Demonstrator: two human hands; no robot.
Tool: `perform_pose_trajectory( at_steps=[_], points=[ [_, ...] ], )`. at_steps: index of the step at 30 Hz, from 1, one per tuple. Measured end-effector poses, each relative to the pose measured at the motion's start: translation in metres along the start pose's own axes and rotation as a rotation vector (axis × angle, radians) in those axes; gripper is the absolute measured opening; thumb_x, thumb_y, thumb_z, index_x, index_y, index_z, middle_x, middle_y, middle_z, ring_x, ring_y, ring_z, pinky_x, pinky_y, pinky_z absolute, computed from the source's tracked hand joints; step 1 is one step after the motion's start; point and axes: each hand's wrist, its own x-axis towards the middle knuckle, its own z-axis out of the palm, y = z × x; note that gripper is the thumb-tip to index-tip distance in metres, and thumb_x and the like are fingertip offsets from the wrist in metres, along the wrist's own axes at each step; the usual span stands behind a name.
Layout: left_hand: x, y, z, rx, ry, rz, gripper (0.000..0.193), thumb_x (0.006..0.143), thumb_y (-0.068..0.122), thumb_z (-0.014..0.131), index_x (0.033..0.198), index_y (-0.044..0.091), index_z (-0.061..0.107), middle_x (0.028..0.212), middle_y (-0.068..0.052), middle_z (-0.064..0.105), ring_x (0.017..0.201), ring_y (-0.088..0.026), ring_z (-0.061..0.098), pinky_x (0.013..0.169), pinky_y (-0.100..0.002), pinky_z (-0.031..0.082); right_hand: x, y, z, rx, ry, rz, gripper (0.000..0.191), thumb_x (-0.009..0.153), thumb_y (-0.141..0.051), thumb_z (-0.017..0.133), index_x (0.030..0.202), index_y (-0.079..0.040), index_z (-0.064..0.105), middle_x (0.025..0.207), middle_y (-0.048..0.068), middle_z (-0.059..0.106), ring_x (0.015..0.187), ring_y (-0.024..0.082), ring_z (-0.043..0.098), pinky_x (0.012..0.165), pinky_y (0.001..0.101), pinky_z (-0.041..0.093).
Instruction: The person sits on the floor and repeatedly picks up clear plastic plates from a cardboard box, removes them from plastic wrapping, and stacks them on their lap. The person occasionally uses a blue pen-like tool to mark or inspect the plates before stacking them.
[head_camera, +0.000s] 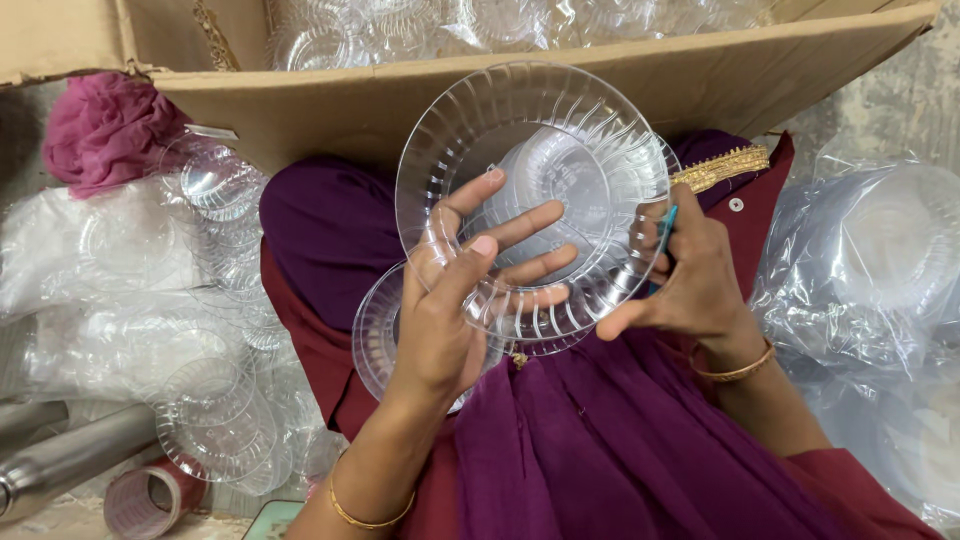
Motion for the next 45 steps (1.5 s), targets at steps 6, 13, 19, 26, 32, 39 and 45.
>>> perform_pose_trajectory(
  at_steps=[6,13,19,26,32,39,45],
  points=[
    [0.0,-0.001,0.001,-0.01,0.02,0.027,0.055,0.103,0.013,0.047,0.152,-0.004,0.028,0.138,-0.039,0.057,0.113,-0.047,0.069,0.086,-0.05,0.065,-0.005,0.01,0.008,-0.107,0.019,0.034,0.097,0.057,-0.079,0.074,0.111,-0.002,0.052,0.067,-0.008,0.046,0.057,0.002,0.047,0.052,0.0203,0.039],
    [0.001,-0.011,0.008,-0.028,0.056,0.1,0.056,0.105,0.016,0.049,0.153,-0.003,0.026,0.14,-0.037,0.056,0.115,-0.046,0.068,0.088,-0.05,0.065,-0.002,-0.002,0.017,-0.17,0.034,-0.023,0.109,0.06,-0.088,0.064,0.114,0.004,0.045,0.064,-0.004,0.044,0.052,0.008,0.049,0.047,0.0234,0.041],
    [0.001,-0.021,0.017,-0.015,0.14,0.188,0.057,0.107,0.017,0.047,0.156,-0.001,0.025,0.142,-0.035,0.056,0.115,-0.043,0.068,0.089,-0.049,0.066,0.002,-0.01,0.028,-0.238,0.102,-0.046,0.084,0.079,-0.086,0.049,0.102,-0.005,0.046,0.067,-0.005,0.043,0.057,0.009,0.05,0.055,0.0258,0.045],
    [0.002,-0.031,0.025,-0.019,0.156,0.291,0.056,0.111,0.02,0.046,0.159,0.002,0.023,0.15,-0.034,0.051,0.124,-0.045,0.064,0.094,-0.049,0.064,-0.007,-0.005,0.04,-0.317,0.113,-0.133,0.073,0.106,-0.071,0.025,0.099,-0.001,0.046,0.082,0.011,0.051,0.065,0.022,0.06,0.056,0.0354,0.048],
    [0.009,-0.045,0.032,-0.163,0.163,0.353,0.055,0.112,0.019,0.042,0.16,0.008,0.018,0.154,-0.032,0.045,0.133,-0.046,0.058,0.101,-0.05,0.062,-0.007,-0.007,0.049,-0.268,0.183,-0.057,0.08,0.108,-0.068,0.02,0.107,0.006,0.049,0.082,0.015,0.056,0.065,0.029,0.064,0.056,0.0389,0.048],
    [0.013,-0.052,0.031,-0.175,0.162,0.361,0.055,0.112,0.019,0.042,0.161,0.01,0.018,0.155,-0.031,0.045,0.135,-0.046,0.056,0.104,-0.052,0.059,0.001,-0.019,0.047,-0.221,0.173,-0.063,0.091,0.099,-0.08,0.038,0.114,0.009,0.045,0.09,0.016,0.066,0.081,0.029,0.074,0.063,0.0346,0.058],
    [0.016,-0.059,0.036,-0.188,0.184,0.374,0.055,0.112,0.02,0.042,0.16,0.013,0.016,0.157,-0.028,0.042,0.138,-0.043,0.054,0.106,-0.052,0.058,0.003,-0.017,0.054,-0.131,0.22,0.008,0.103,0.091,-0.087,0.041,0.122,0.011,0.042,0.093,0.014,0.071,0.088,0.023,0.078,0.067,0.0314,0.061]
  ],
)
